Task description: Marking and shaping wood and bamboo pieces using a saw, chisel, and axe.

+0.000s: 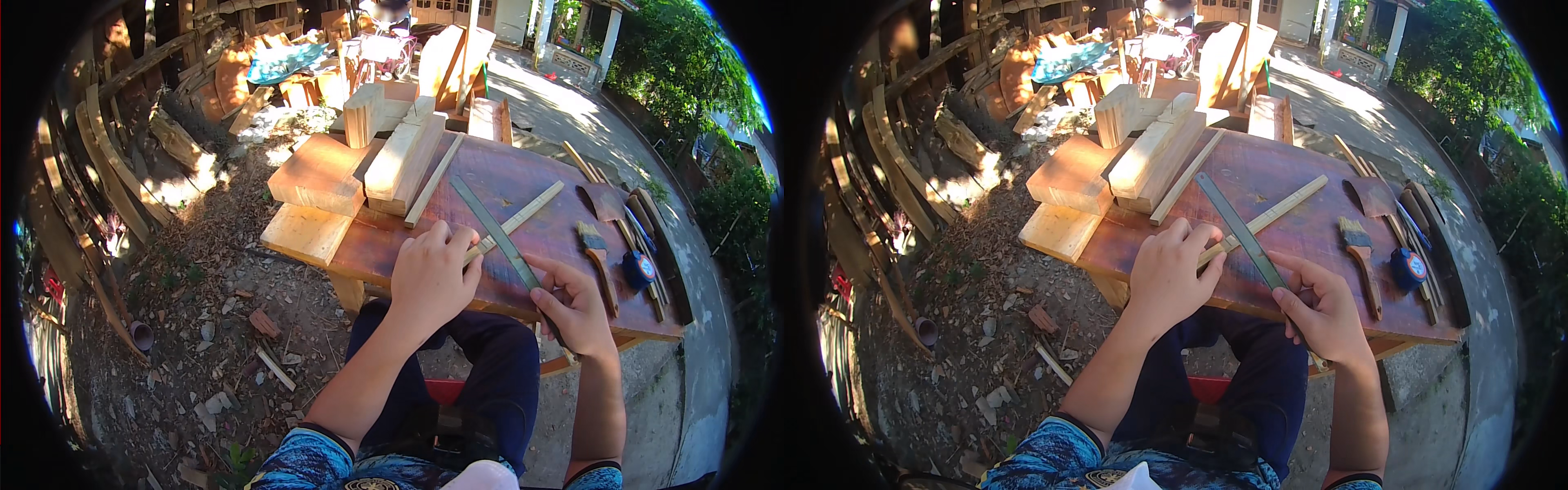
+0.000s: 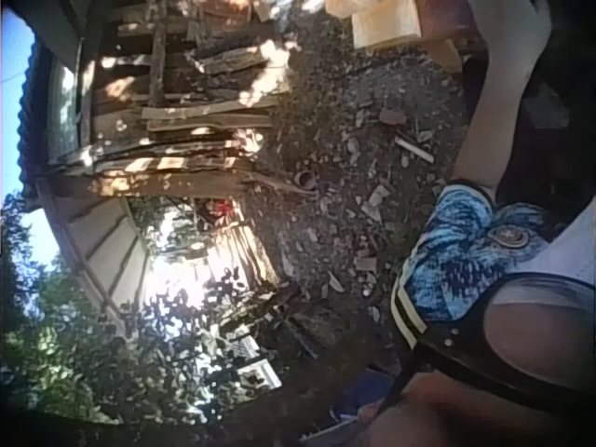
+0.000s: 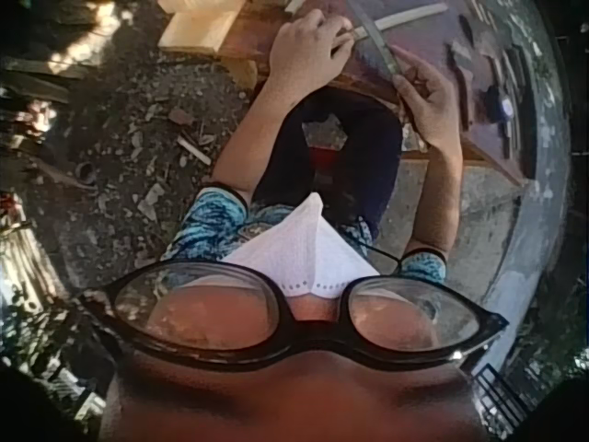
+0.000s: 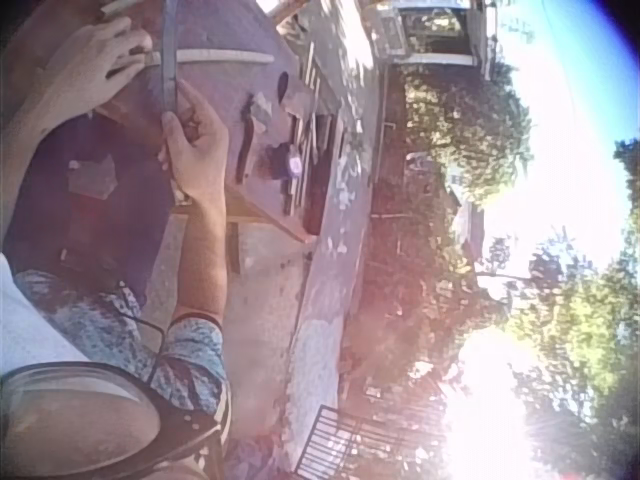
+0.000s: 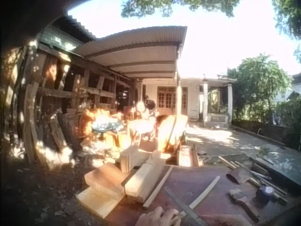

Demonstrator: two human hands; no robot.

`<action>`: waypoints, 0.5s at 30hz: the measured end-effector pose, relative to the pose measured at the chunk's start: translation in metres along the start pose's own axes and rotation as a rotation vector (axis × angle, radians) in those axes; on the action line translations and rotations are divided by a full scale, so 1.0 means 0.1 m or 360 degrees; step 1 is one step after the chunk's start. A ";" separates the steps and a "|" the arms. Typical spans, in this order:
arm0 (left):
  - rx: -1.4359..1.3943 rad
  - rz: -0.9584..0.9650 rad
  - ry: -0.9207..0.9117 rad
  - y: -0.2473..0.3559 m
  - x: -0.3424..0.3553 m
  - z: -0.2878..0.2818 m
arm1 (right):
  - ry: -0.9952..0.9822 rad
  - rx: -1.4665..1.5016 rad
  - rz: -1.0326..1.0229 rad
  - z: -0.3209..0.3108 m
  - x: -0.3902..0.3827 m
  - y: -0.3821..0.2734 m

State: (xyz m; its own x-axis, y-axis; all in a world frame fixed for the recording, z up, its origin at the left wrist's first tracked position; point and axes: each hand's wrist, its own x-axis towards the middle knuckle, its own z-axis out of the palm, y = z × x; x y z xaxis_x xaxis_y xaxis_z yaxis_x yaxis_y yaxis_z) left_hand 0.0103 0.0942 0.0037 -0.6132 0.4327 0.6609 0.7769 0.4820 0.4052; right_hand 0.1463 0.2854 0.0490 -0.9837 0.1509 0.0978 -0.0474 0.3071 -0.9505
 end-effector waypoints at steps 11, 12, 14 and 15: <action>0.0024 -0.0017 0.0007 0.00 0.00 0.00 | -0.0011 0.0030 0.0015 0.01 0.00 -0.01; 0.0000 0.0001 0.0028 0.00 0.00 0.00 | -0.0004 0.0026 0.0010 0.01 0.00 -0.01; 0.0015 -0.0005 0.0027 0.00 0.00 0.00 | -0.0011 0.0024 -0.0002 0.01 0.00 0.00; 0.0011 0.0005 0.0028 0.00 0.00 0.01 | -0.0001 0.0033 -0.0006 0.01 0.00 0.00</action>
State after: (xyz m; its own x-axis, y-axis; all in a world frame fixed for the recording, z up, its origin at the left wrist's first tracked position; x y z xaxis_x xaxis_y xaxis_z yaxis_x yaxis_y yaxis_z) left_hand 0.0100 0.0946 0.0028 -0.6078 0.4208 0.6734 0.7779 0.4858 0.3986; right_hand 0.1463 0.2846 0.0484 -0.9836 0.1492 0.1009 -0.0544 0.2881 -0.9561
